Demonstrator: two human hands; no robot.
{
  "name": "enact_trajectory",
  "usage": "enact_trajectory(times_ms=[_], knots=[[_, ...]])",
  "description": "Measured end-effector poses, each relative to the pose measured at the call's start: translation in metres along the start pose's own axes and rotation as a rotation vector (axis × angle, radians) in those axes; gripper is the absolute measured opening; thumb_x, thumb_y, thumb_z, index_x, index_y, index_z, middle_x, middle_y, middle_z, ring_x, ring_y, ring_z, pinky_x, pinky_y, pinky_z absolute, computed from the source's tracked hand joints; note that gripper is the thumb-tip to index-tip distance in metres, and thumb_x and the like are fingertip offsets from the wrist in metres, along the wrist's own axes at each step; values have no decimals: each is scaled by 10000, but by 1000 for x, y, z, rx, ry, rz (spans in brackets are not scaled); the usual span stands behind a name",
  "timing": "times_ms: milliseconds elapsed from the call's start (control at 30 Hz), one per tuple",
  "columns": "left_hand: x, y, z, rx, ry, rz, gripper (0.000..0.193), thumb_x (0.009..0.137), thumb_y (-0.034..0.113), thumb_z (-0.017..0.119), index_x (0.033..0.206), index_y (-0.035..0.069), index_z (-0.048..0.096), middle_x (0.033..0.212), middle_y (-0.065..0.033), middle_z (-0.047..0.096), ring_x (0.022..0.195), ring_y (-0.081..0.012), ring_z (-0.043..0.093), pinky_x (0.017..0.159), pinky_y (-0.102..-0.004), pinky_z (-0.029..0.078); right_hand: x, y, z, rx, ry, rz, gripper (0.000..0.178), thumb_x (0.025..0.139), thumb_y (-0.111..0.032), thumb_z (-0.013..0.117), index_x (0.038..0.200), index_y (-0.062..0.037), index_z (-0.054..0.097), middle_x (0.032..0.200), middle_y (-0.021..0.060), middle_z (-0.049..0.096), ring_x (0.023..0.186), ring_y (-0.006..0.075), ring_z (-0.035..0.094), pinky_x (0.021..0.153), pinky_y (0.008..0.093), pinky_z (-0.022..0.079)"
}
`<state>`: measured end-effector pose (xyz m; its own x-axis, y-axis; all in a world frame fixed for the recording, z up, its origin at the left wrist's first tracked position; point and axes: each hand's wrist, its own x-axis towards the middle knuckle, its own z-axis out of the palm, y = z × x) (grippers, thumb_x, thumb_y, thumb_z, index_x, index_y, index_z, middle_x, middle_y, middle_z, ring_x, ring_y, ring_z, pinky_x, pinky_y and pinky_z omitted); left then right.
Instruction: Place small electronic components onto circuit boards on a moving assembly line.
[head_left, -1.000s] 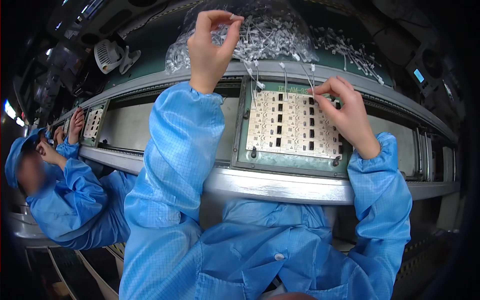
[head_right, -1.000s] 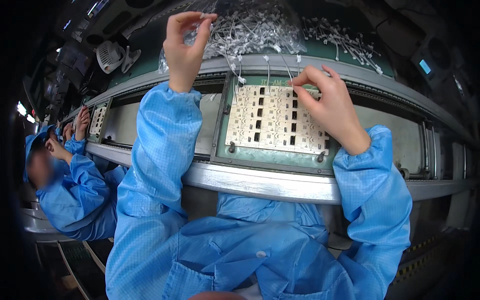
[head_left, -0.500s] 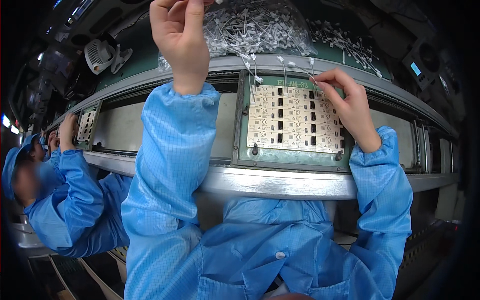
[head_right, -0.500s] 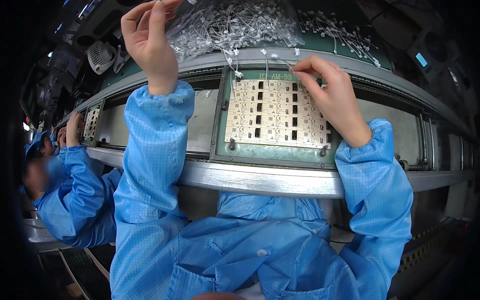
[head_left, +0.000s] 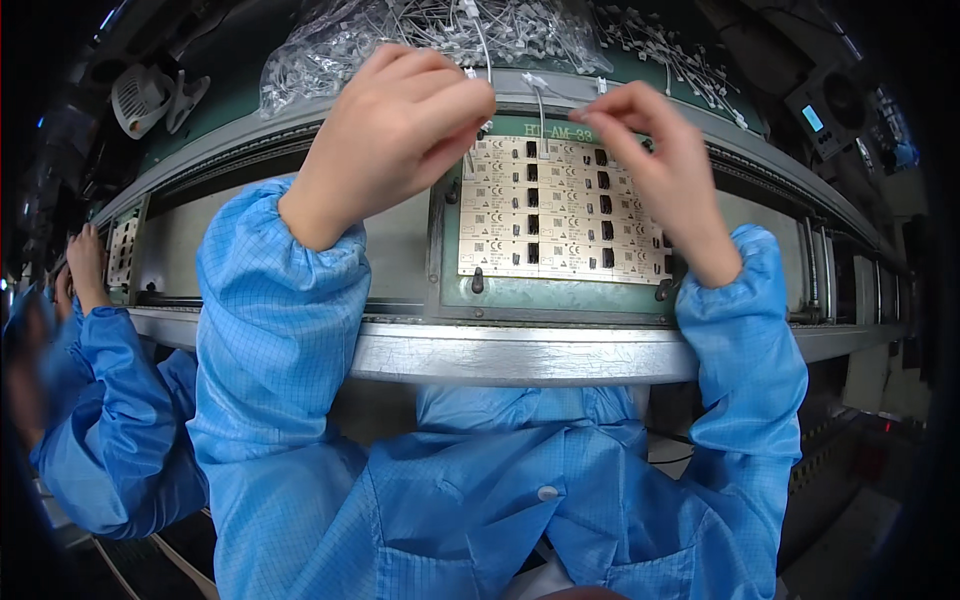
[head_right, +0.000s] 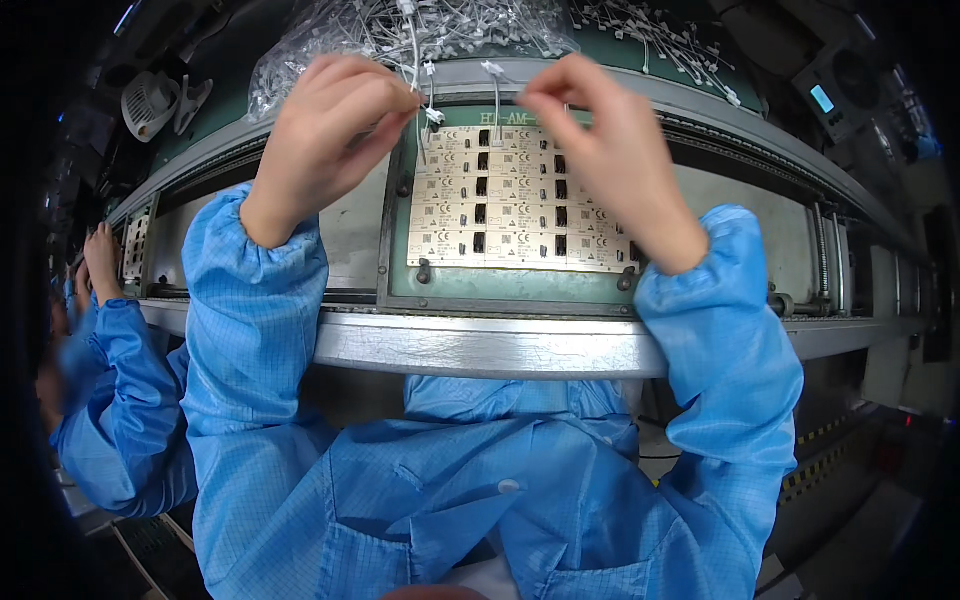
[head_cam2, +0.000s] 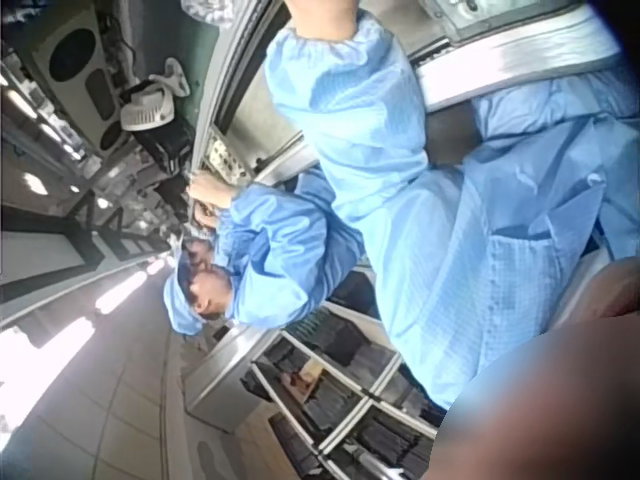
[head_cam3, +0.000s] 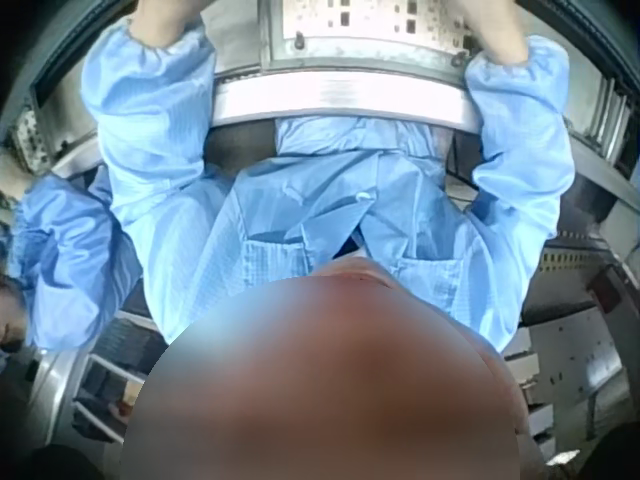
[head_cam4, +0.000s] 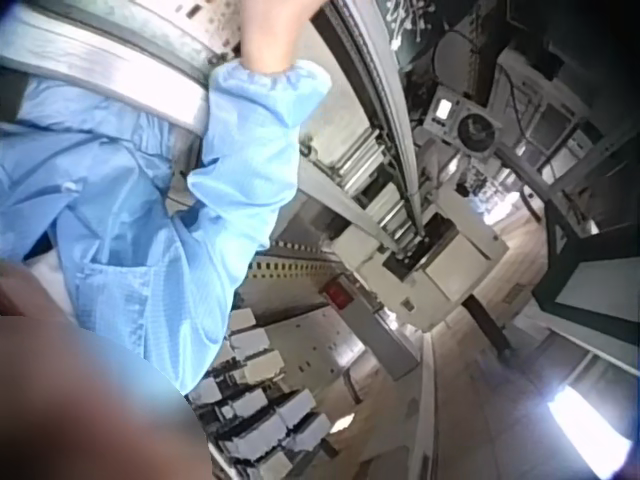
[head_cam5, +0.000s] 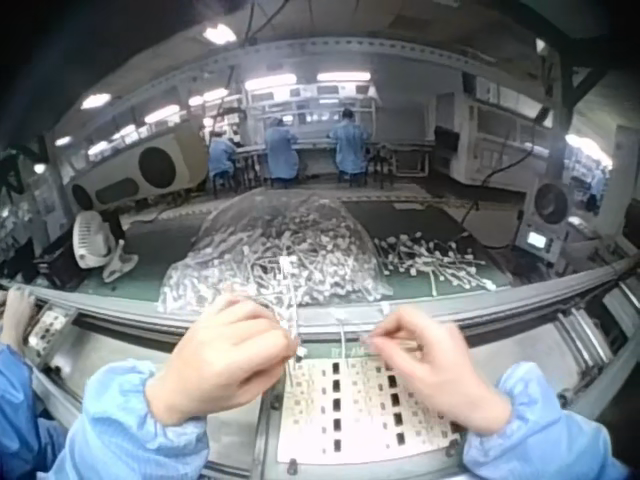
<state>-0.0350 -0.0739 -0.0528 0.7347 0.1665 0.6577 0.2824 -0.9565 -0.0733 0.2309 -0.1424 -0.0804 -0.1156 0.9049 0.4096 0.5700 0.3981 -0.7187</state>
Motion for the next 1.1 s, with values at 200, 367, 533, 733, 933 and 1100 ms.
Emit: enact_trajectory(times_ms=[200,367,533,733,933,1100], knots=[[-2,8,-7,12,14,41,178,808,4,737,964,61,674,914,-51,706,922,-252,664,831,-380,474,-4,-18,26,-108,-39,-43,163,938,-129,703,1015,13,682,930,87,724,913,173,685,815,319,528],[-5,-27,25,245,485,553,227,737,96,749,932,99,632,849,-11,632,877,-210,624,791,-357,446,-7,-3,30,-171,-65,36,145,916,-119,726,977,10,701,909,77,698,813,168,625,759,296,497],[-12,-25,21,338,397,540,194,781,104,728,947,101,628,819,-4,613,840,-196,615,775,-352,430,-15,-3,27,-262,-143,31,121,896,-111,745,953,-6,724,901,48,613,847,161,581,735,292,472],[-18,-22,18,186,340,409,182,783,99,715,940,98,622,784,-11,588,823,-204,605,771,-350,423,-13,-8,26,-339,-190,20,124,896,-108,744,952,3,734,950,64,637,861,164,586,727,294,478],[-19,-22,13,46,297,322,183,785,93,711,943,95,618,774,-24,586,828,-218,603,780,-353,423,-12,-11,30,-390,-155,-52,101,881,-95,738,933,-9,735,950,75,638,833,194,581,683,310,465],[-17,-22,13,-83,365,299,146,803,84,716,913,94,621,792,-32,609,824,-227,613,784,-351,433,-13,-13,30,-567,-107,-222,83,878,-123,735,909,-46,729,930,61,632,922,246,582,823,355,419]])
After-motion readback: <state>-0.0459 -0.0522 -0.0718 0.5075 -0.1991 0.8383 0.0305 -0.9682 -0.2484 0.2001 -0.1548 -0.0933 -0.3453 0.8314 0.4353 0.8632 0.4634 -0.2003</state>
